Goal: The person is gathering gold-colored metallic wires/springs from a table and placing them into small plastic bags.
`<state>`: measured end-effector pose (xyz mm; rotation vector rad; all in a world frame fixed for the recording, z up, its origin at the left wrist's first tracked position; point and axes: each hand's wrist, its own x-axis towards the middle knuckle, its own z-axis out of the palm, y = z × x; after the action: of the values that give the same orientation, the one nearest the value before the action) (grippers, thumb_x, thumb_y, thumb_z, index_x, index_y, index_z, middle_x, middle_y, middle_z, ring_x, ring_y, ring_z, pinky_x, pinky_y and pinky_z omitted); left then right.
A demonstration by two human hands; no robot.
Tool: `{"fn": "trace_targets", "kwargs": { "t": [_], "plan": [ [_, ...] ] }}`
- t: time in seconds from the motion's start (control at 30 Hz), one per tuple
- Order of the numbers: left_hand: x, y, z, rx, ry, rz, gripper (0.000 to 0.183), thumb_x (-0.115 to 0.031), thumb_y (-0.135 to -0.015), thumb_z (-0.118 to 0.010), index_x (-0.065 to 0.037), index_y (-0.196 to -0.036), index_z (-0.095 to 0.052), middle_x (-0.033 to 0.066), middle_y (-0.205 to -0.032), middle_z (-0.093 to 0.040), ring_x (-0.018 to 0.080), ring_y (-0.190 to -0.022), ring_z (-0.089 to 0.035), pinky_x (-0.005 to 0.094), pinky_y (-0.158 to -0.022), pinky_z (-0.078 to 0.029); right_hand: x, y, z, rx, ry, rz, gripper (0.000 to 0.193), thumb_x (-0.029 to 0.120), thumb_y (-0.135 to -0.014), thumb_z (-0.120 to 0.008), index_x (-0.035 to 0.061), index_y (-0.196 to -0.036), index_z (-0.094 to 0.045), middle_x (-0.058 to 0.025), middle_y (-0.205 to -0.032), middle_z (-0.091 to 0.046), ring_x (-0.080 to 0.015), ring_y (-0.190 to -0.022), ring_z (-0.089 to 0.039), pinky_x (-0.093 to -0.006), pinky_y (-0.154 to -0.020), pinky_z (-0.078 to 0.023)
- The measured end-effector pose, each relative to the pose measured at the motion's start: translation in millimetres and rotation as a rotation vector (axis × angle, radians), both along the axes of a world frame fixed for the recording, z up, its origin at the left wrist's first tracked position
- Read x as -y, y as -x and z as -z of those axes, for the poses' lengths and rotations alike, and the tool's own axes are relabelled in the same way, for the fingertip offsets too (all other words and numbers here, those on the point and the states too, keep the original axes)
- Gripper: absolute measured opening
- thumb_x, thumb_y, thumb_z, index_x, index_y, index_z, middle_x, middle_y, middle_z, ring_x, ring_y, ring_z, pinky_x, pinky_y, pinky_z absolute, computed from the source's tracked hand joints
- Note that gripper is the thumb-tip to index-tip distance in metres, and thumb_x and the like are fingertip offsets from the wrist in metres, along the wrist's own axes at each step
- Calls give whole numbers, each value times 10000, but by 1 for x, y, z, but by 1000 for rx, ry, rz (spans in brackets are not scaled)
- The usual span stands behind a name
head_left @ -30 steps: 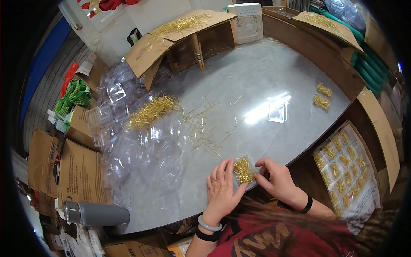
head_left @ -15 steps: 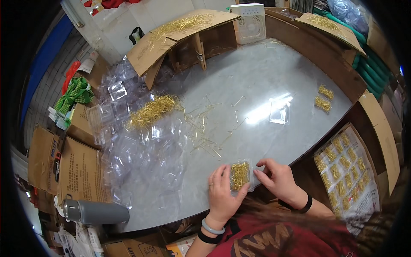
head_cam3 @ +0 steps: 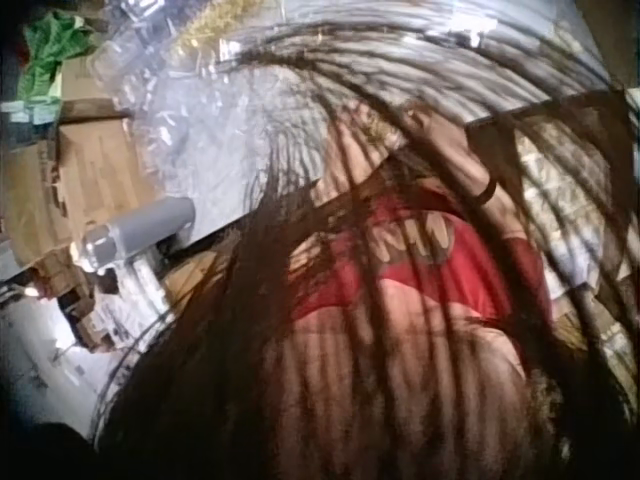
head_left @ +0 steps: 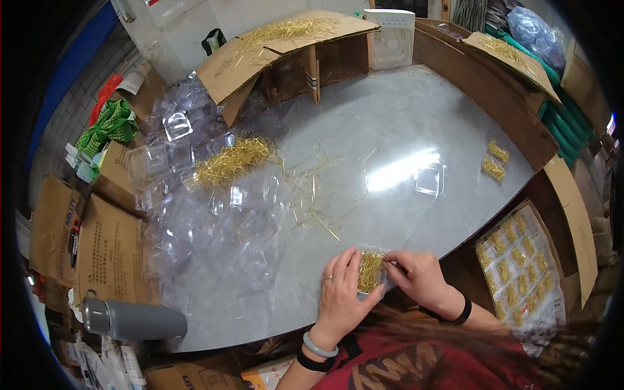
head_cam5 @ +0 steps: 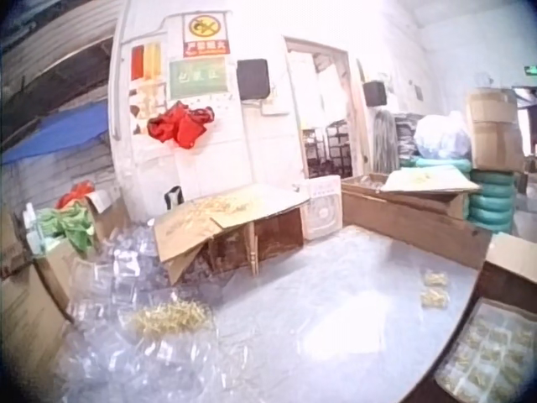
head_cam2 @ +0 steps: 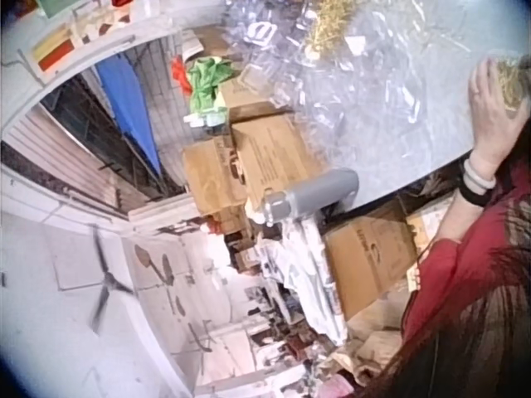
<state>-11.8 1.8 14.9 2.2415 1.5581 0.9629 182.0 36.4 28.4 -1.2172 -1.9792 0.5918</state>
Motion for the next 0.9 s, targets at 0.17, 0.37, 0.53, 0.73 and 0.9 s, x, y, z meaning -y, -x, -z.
{"fn": "trace_targets", "kwargs": {
  "t": [0.17,0.37,0.53,0.73,0.9],
  "plan": [
    [1,-2,-1,-17,13,-4,738,-344,-827,-764,32,-1394,-480,193,-1412,-461,385,-1290,-435,473,-1093,-366,10,-3,12,-19,17,91,250,83,-898,-665,64,-1146,-693,-148,-732,-663,-285,-591,-666,-347,-549,-517],
    [2,-1,2,-49,5,-7,721,-366,-842,-749,29,-1384,-484,188,-1423,-446,378,-1296,-427,472,-1098,-359,20,1,10,47,-12,3,349,98,-897,-668,86,-1245,-645,-153,-711,-655,-308,-602,-664,-386,-534,-509],
    [2,0,1,-30,-11,3,701,-371,-858,-733,30,-1378,-487,189,-1424,-449,375,-1292,-431,471,-1098,-360,8,3,-5,94,32,41,294,136,-916,-663,93,-1207,-667,-149,-738,-683,-319,-632,-682,-392,-553,-532],
    [2,0,2,-24,-9,0,712,-371,-855,-735,33,-1384,-482,187,-1433,-460,376,-1292,-435,464,-1096,-364,6,3,-4,143,0,-53,296,178,-936,-657,97,-1220,-660,-147,-801,-704,-323,-682,-698,-399,-574,-548],
    [3,1,3,-25,-10,-5,720,-367,-853,-736,30,-1395,-475,186,-1436,-456,377,-1291,-437,464,-1097,-365,2,1,-11,178,-40,-110,302,183,-922,-680,93,-1210,-665,-126,-818,-702,-302,-660,-683,-384,-559,-530]
  ]
}}
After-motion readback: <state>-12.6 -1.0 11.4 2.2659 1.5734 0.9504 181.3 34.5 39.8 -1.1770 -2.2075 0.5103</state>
